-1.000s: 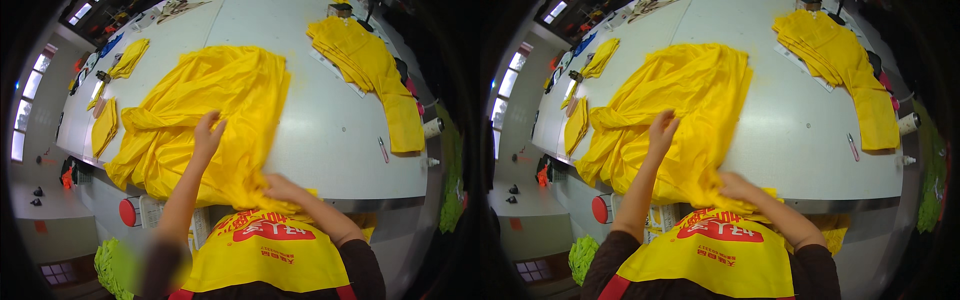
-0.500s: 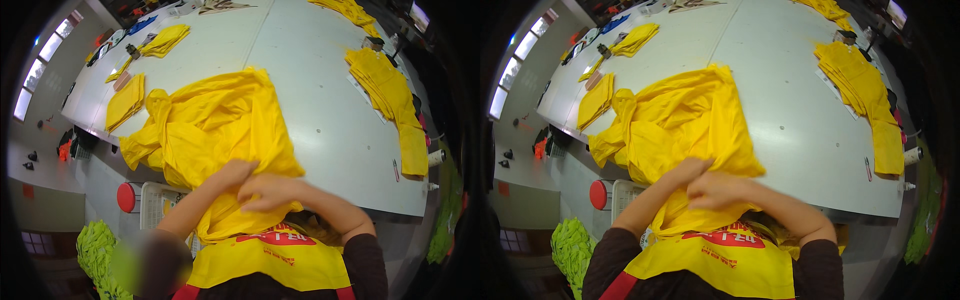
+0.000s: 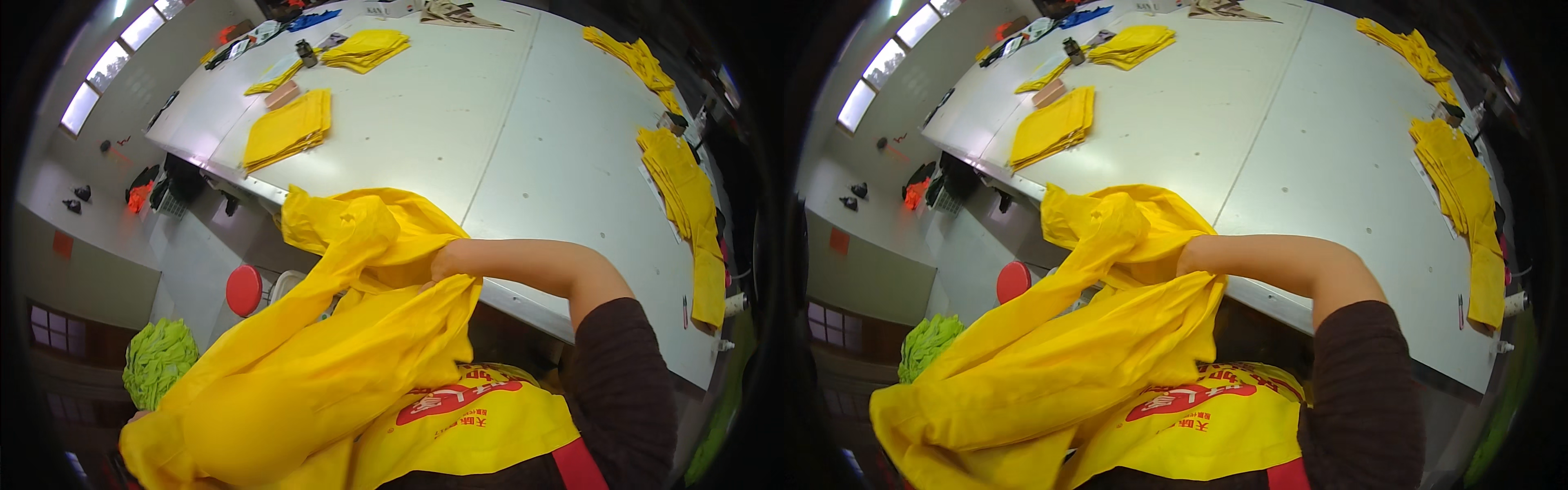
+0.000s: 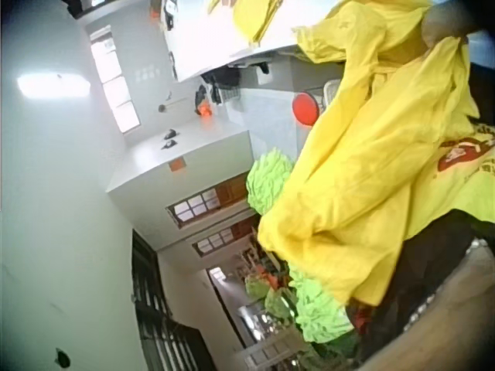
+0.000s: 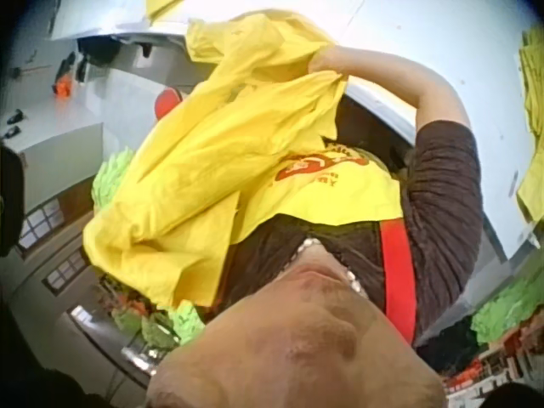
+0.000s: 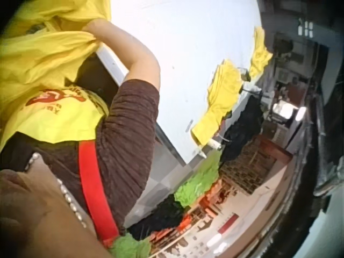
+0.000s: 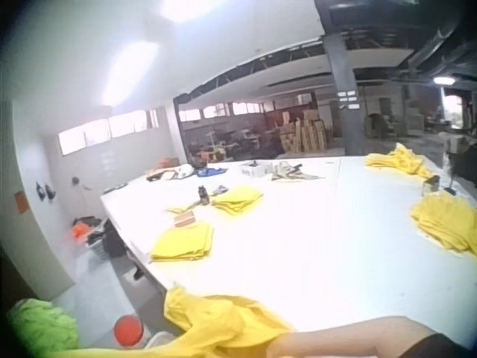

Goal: The person folds a yellow raincoat on a white table. They smooth the fabric, fold the sleeves and body, and place the folded coat into a white plastic basket.

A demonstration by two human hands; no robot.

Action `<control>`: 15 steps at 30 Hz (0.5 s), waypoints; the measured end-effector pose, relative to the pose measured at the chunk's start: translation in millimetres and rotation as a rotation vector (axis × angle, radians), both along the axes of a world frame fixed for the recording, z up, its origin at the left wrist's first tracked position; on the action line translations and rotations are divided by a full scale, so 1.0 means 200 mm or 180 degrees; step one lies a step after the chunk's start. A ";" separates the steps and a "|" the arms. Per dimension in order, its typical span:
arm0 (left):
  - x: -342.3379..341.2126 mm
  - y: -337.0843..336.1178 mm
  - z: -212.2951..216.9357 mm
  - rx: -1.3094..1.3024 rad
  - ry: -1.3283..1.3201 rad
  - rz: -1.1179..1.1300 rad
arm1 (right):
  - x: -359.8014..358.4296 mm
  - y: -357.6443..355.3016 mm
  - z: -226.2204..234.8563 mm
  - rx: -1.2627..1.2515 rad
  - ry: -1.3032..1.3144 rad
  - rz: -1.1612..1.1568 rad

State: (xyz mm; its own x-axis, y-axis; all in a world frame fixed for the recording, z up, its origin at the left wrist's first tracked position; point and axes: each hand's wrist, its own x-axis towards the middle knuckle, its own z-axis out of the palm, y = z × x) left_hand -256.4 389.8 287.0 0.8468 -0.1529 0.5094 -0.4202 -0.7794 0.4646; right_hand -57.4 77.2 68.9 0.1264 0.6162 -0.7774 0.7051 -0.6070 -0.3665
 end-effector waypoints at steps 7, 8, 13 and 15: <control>0.37 0.06 -0.23 0.1201 0.1579 -0.0267 | -0.30 -0.27 0.48 0.0010 0.3612 -0.1007; 0.44 0.03 -0.28 0.1226 0.1686 -0.0388 | -0.42 -0.36 0.58 0.0445 0.3191 -0.0571; 0.54 0.01 -0.34 0.0987 0.1784 -0.0472 | -0.79 -0.69 0.95 0.1291 0.3420 -0.1195; 0.53 0.05 -0.31 0.0769 0.1738 -0.0320 | -0.84 -0.83 0.99 0.1963 0.2936 -0.1464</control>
State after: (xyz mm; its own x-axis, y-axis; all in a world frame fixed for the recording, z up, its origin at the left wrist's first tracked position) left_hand -150.9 399.7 225.5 0.9515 -0.3030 -0.0540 -0.2479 -0.8586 0.4488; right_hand -226.1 -89.1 266.5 -0.0170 0.9596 -0.2809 -0.2126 -0.2779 -0.9368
